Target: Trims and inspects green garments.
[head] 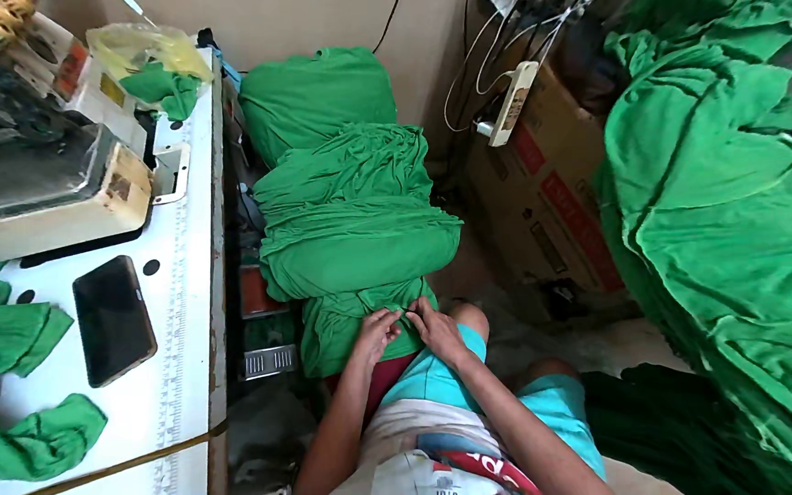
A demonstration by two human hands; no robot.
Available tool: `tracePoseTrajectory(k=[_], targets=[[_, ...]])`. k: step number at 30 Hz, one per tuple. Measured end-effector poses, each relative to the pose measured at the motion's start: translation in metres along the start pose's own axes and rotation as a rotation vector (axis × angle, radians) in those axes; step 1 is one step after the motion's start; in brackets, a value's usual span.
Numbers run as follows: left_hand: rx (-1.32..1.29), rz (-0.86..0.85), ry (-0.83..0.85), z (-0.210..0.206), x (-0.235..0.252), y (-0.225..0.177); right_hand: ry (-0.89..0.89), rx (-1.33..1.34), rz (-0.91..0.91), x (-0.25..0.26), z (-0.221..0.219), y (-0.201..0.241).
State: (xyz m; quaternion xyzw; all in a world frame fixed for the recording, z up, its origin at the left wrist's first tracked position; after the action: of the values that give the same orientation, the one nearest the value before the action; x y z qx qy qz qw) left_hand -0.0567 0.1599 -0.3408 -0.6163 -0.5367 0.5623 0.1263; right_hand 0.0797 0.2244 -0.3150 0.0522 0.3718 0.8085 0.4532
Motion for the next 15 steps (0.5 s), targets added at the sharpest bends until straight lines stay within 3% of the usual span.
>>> tracePoseTrajectory(k=[6,11,15], targets=[[-0.001,0.002,0.004,-0.0002,0.0005,0.0010,0.004,0.020,-0.033,0.0002,0.0018,-0.0017],[0.003,-0.007,0.031,0.0002,0.0009,0.0024,-0.130,0.188,-0.052,-0.0001,0.0045,-0.0085],[0.017,-0.016,0.087,-0.0010,0.0007,0.0027,-0.044,0.165,-0.021,0.0038,0.0018,-0.0064]])
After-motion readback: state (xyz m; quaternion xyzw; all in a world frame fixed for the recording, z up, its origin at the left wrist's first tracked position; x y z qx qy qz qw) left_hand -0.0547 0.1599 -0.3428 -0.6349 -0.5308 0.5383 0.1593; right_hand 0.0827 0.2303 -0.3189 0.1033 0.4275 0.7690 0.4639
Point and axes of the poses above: each hand's wrist, its own x-axis towards the middle knuckle, its own z-axis out of the back of the hand, y = z × x, the point moved 4 cm from there along x, towards the middle knuckle, and after that the axes turned 2 degrees about -x, right-handed, at the moved point
